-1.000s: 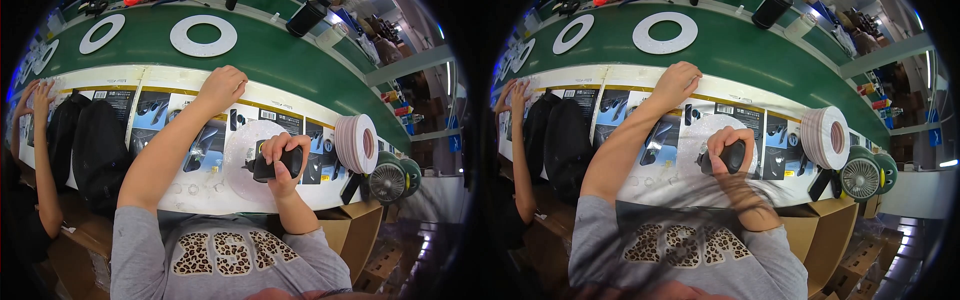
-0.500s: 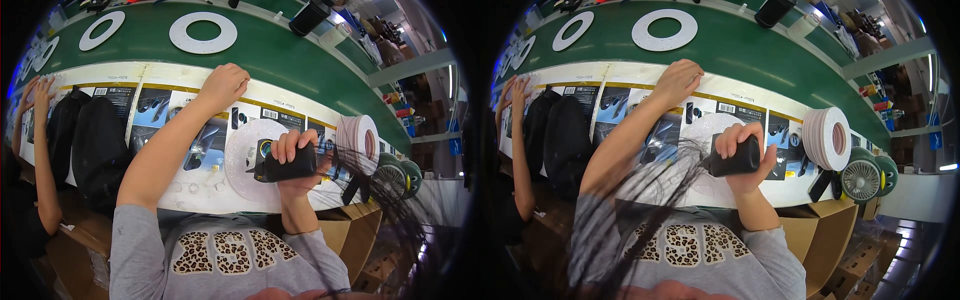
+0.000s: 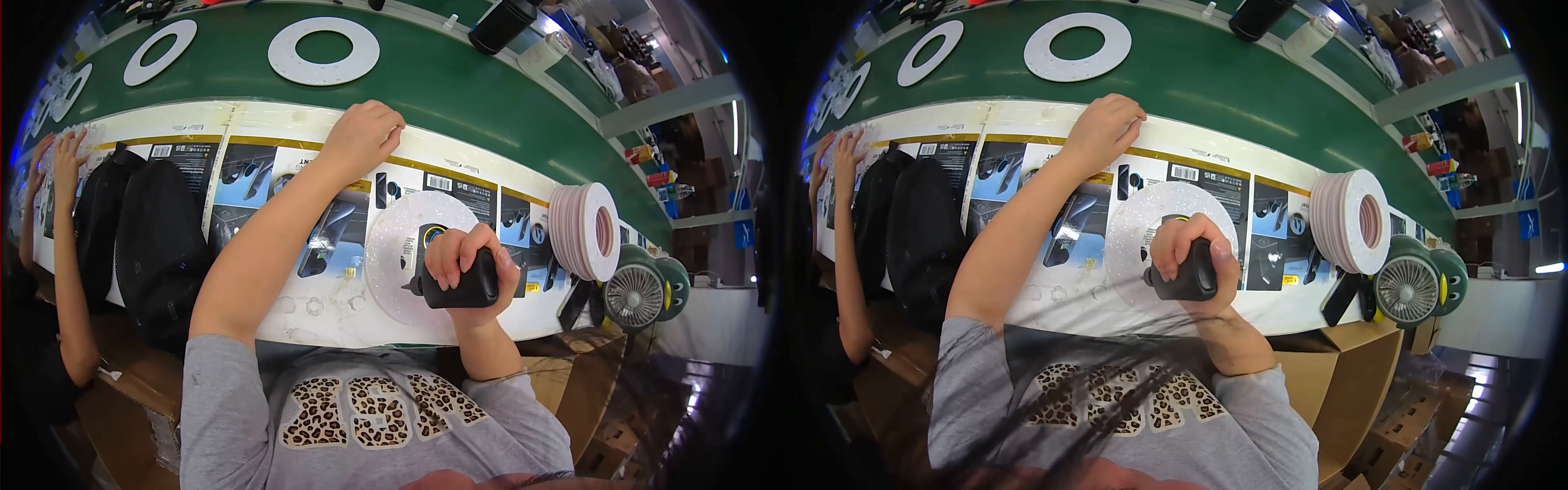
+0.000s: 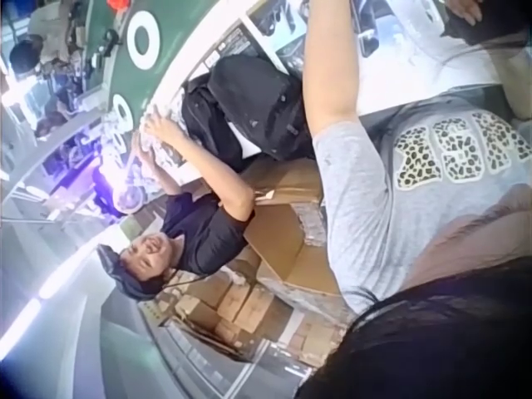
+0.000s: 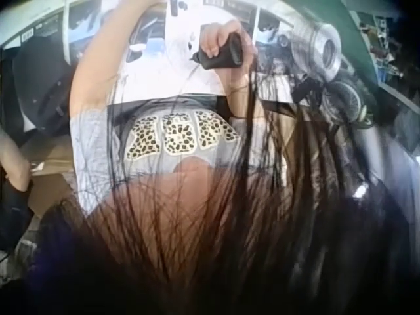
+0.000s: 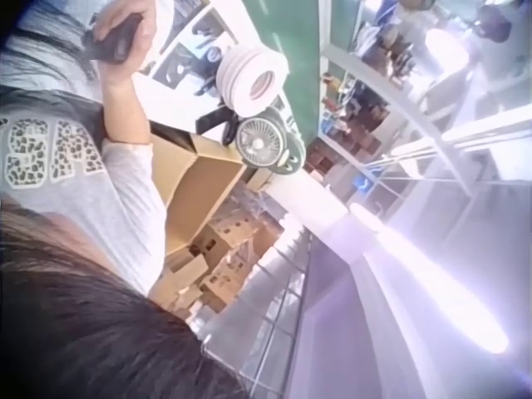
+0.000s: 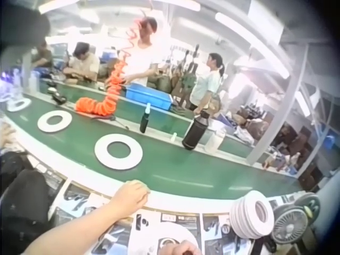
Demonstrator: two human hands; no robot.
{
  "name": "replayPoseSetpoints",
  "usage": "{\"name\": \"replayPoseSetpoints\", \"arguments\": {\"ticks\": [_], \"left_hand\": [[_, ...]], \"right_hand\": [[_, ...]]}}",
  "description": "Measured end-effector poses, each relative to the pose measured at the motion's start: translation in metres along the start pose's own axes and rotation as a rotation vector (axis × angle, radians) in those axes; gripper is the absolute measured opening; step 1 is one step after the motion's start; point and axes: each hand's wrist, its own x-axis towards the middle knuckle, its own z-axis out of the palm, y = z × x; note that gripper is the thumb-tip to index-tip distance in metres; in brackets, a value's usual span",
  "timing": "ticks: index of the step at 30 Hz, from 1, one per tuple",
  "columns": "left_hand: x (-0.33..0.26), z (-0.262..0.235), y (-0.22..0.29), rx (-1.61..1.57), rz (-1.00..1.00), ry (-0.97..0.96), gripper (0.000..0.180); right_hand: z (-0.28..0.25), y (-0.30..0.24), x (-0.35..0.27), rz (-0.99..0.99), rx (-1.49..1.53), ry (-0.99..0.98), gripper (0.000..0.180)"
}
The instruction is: Applying a liquid adhesive or sealant to circular lighting fixture components on an assembly line.
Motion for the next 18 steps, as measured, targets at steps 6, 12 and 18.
{"name": "replayPoseSetpoints", "arguments": {"ticks": [6, 12, 18], "left_hand": [[0.0000, -0.0013, -0.0003, -0.005, -0.006, -0.003, 0.008], [0.0003, -0.0005, -0.0001, 0.005, -0.011, -0.008, 0.008], [-0.0002, -0.0012, -0.0005, 0.013, -0.009, -0.010, 0.008]], "right_hand": [[0.0048, 0.0007, 0.0019, -0.015, -0.081, 0.034, 0.036], [0.0054, 0.0003, 0.0036, -0.006, -0.073, 0.017, 0.036], [-0.0040, 0.0035, 0.0020, 0.001, -0.010, -0.053, 0.043]]}}
